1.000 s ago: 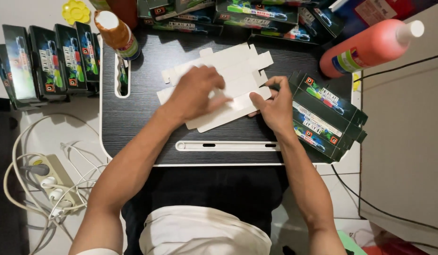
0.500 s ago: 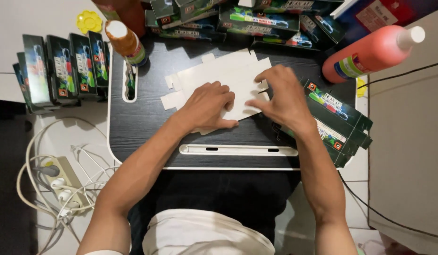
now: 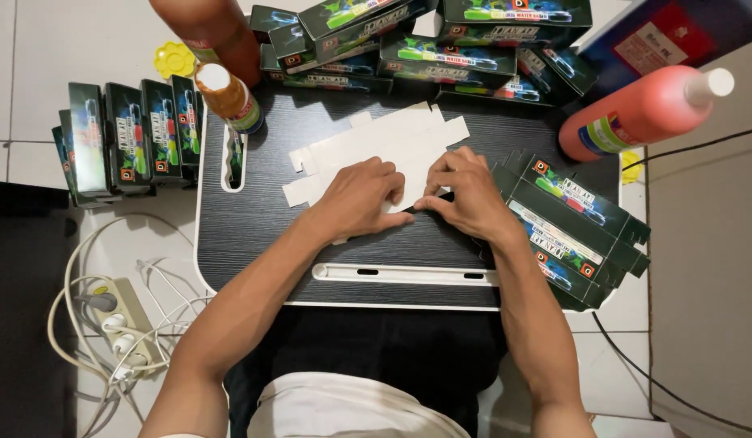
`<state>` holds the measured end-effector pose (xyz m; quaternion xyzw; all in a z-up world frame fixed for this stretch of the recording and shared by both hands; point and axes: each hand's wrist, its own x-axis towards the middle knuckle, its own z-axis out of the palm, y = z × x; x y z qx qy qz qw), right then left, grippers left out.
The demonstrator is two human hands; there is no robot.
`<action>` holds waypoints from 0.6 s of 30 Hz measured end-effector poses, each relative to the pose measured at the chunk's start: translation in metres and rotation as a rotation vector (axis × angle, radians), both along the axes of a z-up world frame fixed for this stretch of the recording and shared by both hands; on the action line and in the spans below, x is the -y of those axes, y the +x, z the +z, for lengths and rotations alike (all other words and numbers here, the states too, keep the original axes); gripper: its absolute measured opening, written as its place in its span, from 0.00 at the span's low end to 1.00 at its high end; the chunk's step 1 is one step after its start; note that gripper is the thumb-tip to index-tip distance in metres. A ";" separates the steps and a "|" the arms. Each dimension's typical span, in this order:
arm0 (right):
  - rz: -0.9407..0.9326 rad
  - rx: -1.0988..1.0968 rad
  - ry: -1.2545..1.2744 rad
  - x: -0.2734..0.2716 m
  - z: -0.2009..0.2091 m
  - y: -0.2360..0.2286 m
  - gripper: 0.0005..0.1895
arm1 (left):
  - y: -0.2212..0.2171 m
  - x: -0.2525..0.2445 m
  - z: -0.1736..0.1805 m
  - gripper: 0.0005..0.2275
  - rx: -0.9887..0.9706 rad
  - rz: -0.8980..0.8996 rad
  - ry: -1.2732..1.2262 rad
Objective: Assembling cardboard boxes from flat templates by folding along pre-scored lines and tucking in flaps.
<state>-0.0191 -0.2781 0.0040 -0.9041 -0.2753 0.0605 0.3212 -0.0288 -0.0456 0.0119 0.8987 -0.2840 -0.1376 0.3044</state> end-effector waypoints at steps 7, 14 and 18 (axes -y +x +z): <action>-0.051 0.003 -0.055 0.003 0.008 -0.001 0.11 | -0.002 -0.001 -0.006 0.11 -0.030 0.016 0.012; -0.033 0.013 -0.065 0.008 0.003 0.001 0.10 | -0.005 -0.003 0.004 0.10 -0.160 0.026 -0.058; -0.018 0.000 -0.027 0.005 0.001 -0.001 0.10 | -0.006 -0.004 0.001 0.09 -0.279 0.047 -0.135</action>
